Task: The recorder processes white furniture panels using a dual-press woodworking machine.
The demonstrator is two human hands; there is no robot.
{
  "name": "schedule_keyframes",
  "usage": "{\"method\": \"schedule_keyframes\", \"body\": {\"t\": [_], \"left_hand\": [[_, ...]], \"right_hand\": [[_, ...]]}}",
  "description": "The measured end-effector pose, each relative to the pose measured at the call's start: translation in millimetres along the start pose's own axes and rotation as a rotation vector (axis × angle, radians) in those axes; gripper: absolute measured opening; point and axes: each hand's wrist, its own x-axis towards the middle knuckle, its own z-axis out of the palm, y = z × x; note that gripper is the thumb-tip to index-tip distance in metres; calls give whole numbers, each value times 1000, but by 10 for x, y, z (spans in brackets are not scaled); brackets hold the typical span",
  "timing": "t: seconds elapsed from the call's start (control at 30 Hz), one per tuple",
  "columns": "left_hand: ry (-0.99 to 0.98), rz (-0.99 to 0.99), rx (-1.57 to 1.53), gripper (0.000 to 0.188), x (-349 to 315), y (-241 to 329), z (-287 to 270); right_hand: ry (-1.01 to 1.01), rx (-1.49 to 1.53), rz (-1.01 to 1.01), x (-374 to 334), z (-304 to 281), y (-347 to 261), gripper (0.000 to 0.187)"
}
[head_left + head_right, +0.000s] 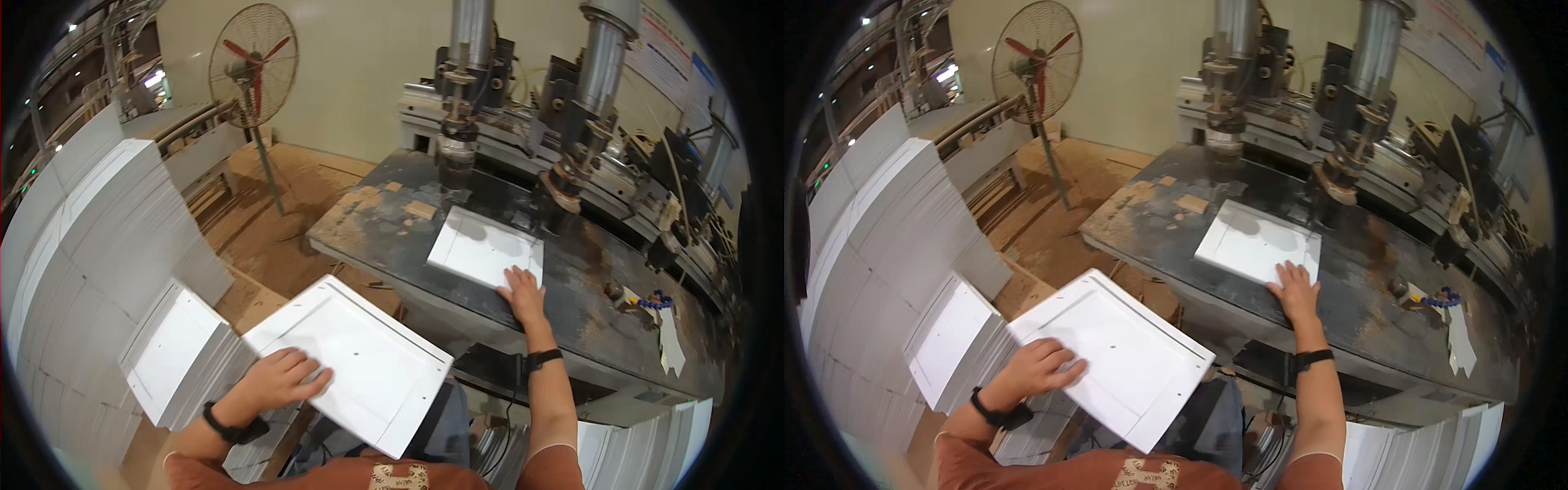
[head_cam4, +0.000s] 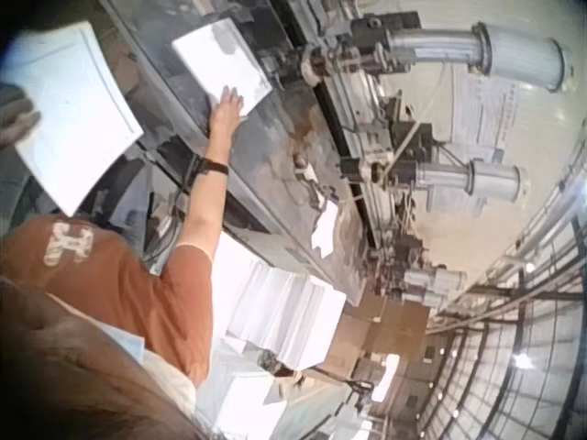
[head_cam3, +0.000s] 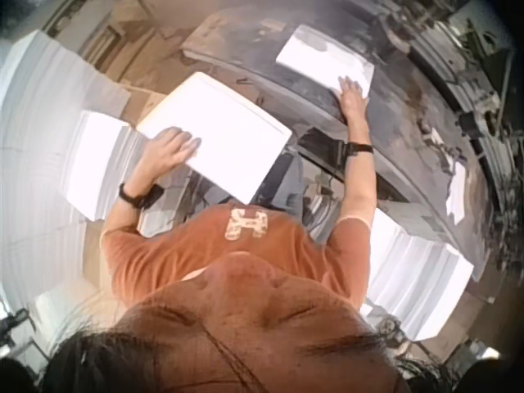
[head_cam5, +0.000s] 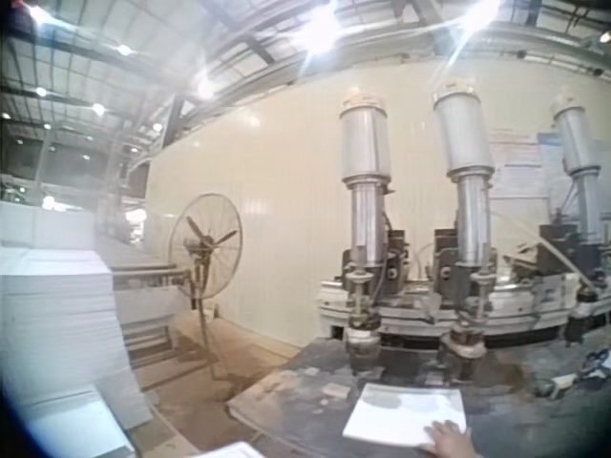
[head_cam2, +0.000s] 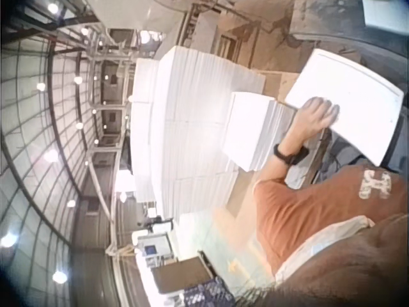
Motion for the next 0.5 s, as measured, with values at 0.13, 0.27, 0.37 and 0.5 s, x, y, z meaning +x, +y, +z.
{"method": "schedule_keyframes", "body": {"t": [0.13,0.27,0.37,0.5], "left_hand": [[-40,-238,210,30,-465,313,-794],[-83,-727,505,29,-917,658,-1194],[-84,-929,654,31,-1205,693,-1118],[-172,-1145,670,41,-1431,547,-918]], "right_hand": [[-15,23,-18,370,104,-227,52],[3,38,-6,445,178,-293,52],[8,-41,16,442,174,-167,56],[123,-70,-48,404,-26,-118,58]]}}
